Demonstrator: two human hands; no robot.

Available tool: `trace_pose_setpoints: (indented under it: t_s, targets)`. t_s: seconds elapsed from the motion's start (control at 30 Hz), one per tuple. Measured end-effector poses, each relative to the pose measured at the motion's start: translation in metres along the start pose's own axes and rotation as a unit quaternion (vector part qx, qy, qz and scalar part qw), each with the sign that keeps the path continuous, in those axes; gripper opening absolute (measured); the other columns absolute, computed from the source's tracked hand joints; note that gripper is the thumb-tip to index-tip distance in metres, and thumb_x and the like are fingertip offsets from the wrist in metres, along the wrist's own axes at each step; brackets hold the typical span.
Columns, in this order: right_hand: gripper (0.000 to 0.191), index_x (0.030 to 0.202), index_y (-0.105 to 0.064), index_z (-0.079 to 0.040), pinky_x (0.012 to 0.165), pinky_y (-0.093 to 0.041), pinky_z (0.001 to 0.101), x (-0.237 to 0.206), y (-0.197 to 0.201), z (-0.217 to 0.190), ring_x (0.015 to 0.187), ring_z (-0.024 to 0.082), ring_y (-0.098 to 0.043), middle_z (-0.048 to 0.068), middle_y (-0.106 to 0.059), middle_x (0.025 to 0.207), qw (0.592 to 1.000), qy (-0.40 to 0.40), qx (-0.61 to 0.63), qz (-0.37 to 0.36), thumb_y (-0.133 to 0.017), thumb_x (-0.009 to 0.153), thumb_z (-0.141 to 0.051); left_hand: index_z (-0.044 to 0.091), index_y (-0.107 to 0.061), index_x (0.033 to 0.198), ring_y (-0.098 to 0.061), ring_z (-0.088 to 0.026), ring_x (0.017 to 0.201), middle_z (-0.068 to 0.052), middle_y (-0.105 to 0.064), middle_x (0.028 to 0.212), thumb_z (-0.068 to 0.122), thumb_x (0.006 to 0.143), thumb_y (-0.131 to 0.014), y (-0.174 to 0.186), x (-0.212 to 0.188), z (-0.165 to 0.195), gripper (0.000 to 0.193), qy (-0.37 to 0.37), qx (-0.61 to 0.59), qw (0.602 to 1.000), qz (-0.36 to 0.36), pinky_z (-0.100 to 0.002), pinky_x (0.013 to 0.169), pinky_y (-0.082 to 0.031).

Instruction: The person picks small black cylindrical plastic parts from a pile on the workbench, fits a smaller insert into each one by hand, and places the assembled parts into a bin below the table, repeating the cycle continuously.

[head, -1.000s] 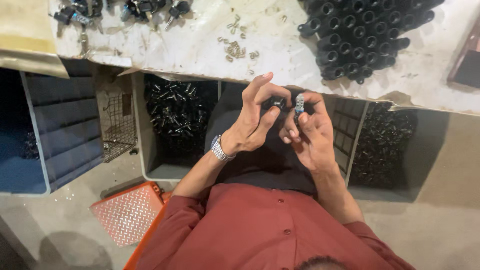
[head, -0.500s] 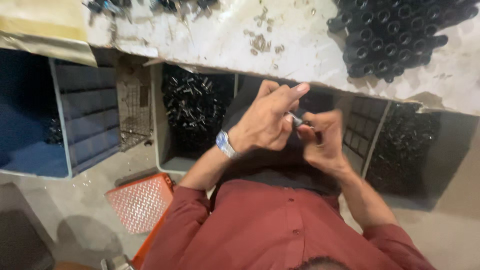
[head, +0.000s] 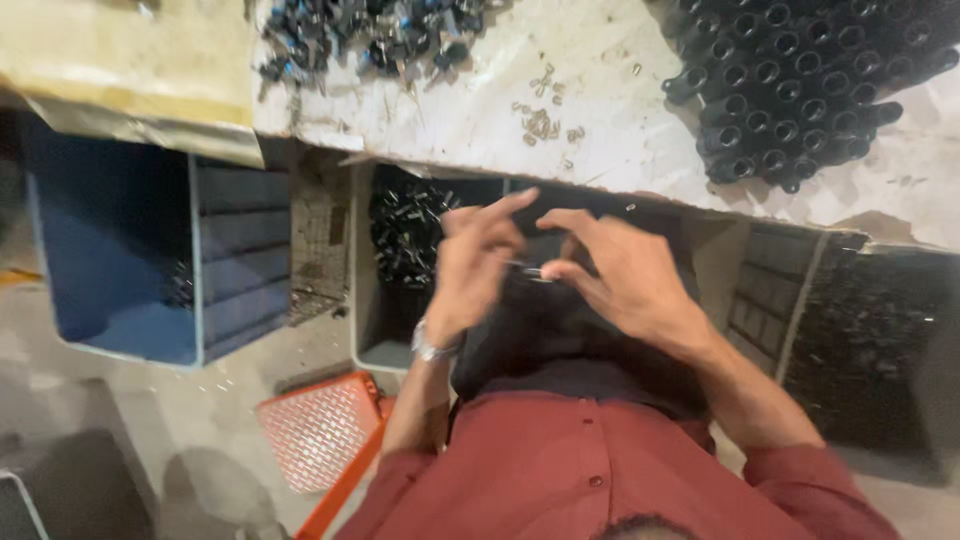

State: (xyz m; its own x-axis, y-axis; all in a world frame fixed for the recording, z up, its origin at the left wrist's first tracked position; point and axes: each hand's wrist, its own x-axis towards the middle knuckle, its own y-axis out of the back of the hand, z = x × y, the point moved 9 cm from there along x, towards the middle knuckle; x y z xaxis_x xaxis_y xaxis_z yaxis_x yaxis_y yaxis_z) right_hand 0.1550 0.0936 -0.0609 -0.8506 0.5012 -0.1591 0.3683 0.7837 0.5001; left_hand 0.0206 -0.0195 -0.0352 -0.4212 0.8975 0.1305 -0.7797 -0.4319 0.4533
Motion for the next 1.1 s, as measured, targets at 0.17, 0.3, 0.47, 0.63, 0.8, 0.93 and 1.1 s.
trace_pose_setpoints:
  t_s: [0.17,0.3,0.47,0.63,0.8,0.93,1.1]
  targets:
    - [0.050,0.139,-0.069,-0.010,0.082,-0.049,0.0424,0.016,0.036,-0.062,0.096,0.033,-0.052,0.012,-0.061,0.113,0.893,0.209,-0.345,0.200,-0.072,0.098,-0.038,0.020,-0.070,0.113,-0.065,-0.017,0.107,0.002,-0.077,0.103,-0.002,0.088,-0.060,0.051,-0.011,-0.005,0.034,-0.030,0.259,0.956,0.134,-0.041,0.102,-0.039]
    - [0.055,0.141,-0.065,-0.009,0.087,-0.047,0.0464,0.027,0.030,-0.065,0.103,0.035,-0.051,0.013,-0.057,0.121,0.907,0.179,-0.338,0.174,-0.072,0.096,-0.039,0.016,-0.071,0.114,-0.062,-0.024,0.109,-0.004,-0.071,0.106,0.004,0.089,-0.066,0.052,0.022,0.016,0.028,-0.100,0.338,0.925,0.143,-0.045,0.101,-0.041]
    - [0.049,0.137,-0.066,-0.010,0.089,-0.046,0.0474,0.014,0.035,-0.072,0.104,0.036,-0.051,0.012,-0.058,0.124,0.901,0.197,-0.341,0.182,-0.072,0.095,-0.035,0.010,-0.071,0.123,-0.056,-0.030,0.107,-0.008,-0.061,0.116,0.018,0.094,-0.075,0.079,0.103,0.016,0.030,-0.089,0.430,0.869,0.228,-0.046,0.094,-0.042]
    - [0.038,0.127,-0.071,-0.012,0.092,-0.046,0.0460,0.001,0.052,-0.065,0.106,0.035,-0.052,0.011,-0.060,0.126,0.918,0.216,-0.239,0.234,-0.077,0.089,-0.015,0.008,-0.070,0.113,-0.055,-0.031,0.113,-0.008,-0.061,0.120,0.020,0.089,-0.078,0.055,0.108,-0.005,0.027,-0.081,0.389,0.901,0.176,-0.046,0.097,-0.046]
    - [0.029,0.112,-0.075,-0.012,0.084,-0.048,0.0398,-0.003,0.063,-0.056,0.095,0.029,-0.056,0.007,-0.063,0.116,0.901,0.234,-0.196,0.309,-0.080,0.088,0.004,0.006,-0.071,0.116,-0.050,-0.033,0.123,-0.008,-0.059,0.129,0.020,0.091,-0.080,0.055,0.093,-0.014,0.030,-0.066,0.384,0.905,0.173,-0.047,0.101,-0.045]
    - [0.026,0.116,-0.074,-0.010,0.077,-0.051,0.0328,-0.005,0.066,-0.057,0.086,0.021,-0.063,0.007,-0.066,0.109,0.907,0.264,-0.101,0.311,-0.079,0.095,0.006,0.008,-0.071,0.099,-0.045,-0.033,0.131,-0.010,-0.055,0.138,0.023,0.086,-0.083,0.053,0.097,0.001,0.023,-0.079,0.463,0.868,0.161,-0.051,0.101,-0.042]
    - [0.018,0.109,-0.074,-0.006,0.064,-0.044,0.0198,-0.009,0.074,-0.040,0.074,0.005,-0.055,0.004,-0.071,0.107,0.930,0.161,0.103,0.315,-0.076,0.096,0.007,0.007,-0.070,0.112,-0.063,-0.025,0.118,-0.005,-0.067,0.127,0.014,0.093,-0.082,0.063,0.083,0.041,0.024,-0.101,0.198,0.939,0.263,-0.041,0.100,-0.053]
